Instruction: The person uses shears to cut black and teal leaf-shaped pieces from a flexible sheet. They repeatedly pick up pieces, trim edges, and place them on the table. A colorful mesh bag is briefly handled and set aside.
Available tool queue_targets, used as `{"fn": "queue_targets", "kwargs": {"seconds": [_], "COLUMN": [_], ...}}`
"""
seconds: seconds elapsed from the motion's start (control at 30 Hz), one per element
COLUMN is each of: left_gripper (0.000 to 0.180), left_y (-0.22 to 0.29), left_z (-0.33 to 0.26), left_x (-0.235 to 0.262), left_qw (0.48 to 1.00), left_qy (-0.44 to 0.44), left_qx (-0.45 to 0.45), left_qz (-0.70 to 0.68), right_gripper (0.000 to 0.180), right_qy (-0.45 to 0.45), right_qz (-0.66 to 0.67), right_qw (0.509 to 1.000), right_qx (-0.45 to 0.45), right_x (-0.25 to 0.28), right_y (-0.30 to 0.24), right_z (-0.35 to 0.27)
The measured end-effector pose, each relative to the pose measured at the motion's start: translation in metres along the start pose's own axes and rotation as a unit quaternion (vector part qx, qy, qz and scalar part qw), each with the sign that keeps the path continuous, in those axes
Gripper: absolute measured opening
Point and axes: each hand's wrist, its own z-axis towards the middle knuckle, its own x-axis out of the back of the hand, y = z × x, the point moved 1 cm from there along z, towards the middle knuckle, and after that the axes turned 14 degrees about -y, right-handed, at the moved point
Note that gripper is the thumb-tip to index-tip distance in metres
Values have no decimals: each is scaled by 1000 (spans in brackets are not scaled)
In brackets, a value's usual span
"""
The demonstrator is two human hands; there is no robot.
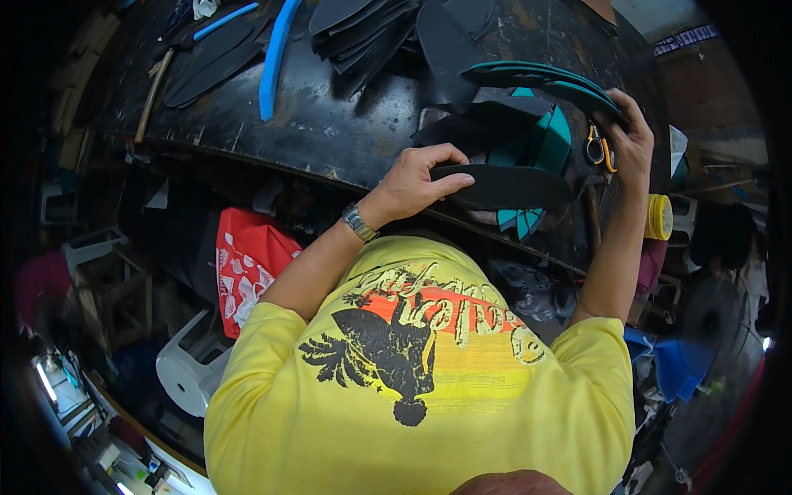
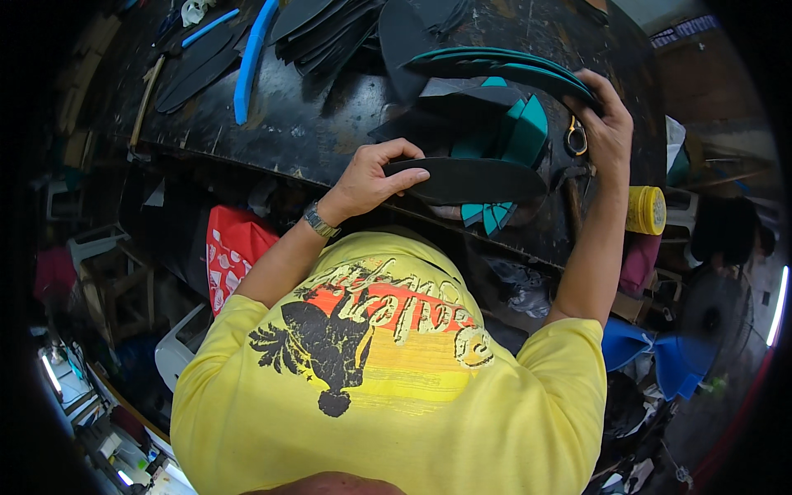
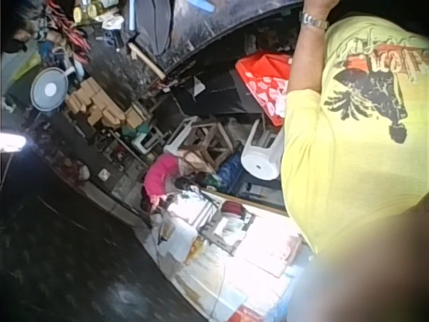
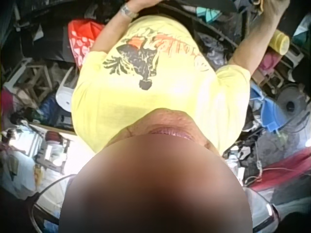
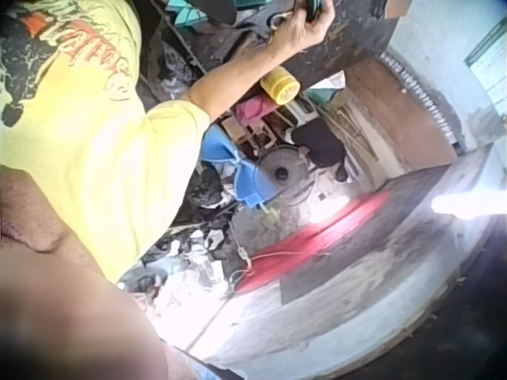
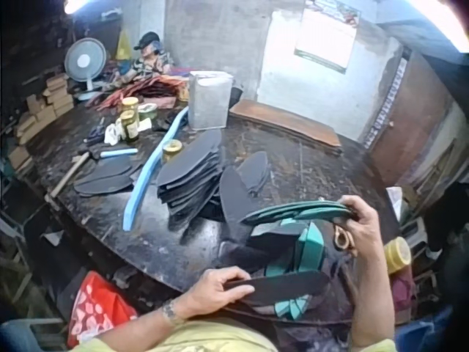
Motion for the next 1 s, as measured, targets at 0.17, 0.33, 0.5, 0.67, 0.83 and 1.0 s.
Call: {"fn": "queue_targets", "kwargs": {"seconds": [0.17, 0.33, 0.5, 0.67, 0.83, 1.0], "left_gripper": [18, 17, 18, 16, 21, 33], "left_y": [0, -4, -1, -1, -2, 3], "left_z": [-2, 0, -12, -25, -21, -16], "left_x": [1, 5, 9, 21, 32, 31], "left_qw": [995, 989, 978, 945, 937, 961], "left_qy": [22, 49, 83, 186, 243, 197], "left_qx": [12, 23, 41, 6, 45, 73], "left_qz": [-93, -136, -189, -270, -248, -177], "right_gripper": [40, 34, 35, 35, 41, 38], "right_qy": [97, 189, 288, 327, 260, 258], "right_qz": [82, 173, 187, 210, 66, -18], "right_qw": [991, 960, 924, 886, 916, 921], "right_qx": [-50, -114, -171, -255, -297, -292], "right_x": [28, 39, 49, 55, 46, 52], "right_y": [9, 21, 34, 55, 68, 66], "right_z": [-58, -121, -172, -202, -208, -215]}}
